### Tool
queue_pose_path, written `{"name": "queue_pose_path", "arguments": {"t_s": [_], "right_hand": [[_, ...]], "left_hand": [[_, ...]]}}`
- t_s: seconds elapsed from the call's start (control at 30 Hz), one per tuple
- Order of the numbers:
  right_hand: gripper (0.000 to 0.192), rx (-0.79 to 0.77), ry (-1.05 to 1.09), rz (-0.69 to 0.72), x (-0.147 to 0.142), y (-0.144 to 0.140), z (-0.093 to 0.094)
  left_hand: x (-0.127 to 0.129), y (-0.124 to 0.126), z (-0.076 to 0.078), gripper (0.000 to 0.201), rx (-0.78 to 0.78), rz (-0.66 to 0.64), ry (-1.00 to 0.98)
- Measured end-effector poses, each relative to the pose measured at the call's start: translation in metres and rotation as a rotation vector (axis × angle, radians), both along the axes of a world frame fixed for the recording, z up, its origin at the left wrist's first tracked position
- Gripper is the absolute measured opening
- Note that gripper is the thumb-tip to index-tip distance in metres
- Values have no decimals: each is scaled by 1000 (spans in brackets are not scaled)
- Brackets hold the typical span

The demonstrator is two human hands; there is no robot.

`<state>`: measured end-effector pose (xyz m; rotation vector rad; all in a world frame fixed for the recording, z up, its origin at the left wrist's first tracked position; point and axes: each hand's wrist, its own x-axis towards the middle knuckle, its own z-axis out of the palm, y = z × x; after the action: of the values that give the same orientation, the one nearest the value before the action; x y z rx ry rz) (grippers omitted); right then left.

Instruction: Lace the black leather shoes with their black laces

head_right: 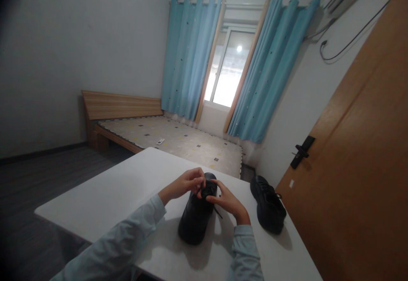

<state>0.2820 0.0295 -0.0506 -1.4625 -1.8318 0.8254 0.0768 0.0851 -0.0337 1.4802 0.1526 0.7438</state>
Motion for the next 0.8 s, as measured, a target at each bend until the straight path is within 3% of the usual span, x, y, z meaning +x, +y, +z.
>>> {"name": "queue_pose_path", "arguments": {"t_s": [0.27, 0.4, 0.67, 0.8], "right_hand": [[70, 1, 26, -9, -1, -1, 1], [70, 0, 33, -5, -2, -3, 3], [48, 77, 129, 20, 1, -6, 8], [39, 172, 204, -180, 4, 5, 3]], "left_hand": [[-1, 3, -4, 36, 58, -158, 139], [-3, 4, -3, 31, 38, -152, 138], [-2, 7, -3, 31, 15, -26, 114], [5, 18, -10, 33, 118, 289, 116]]}}
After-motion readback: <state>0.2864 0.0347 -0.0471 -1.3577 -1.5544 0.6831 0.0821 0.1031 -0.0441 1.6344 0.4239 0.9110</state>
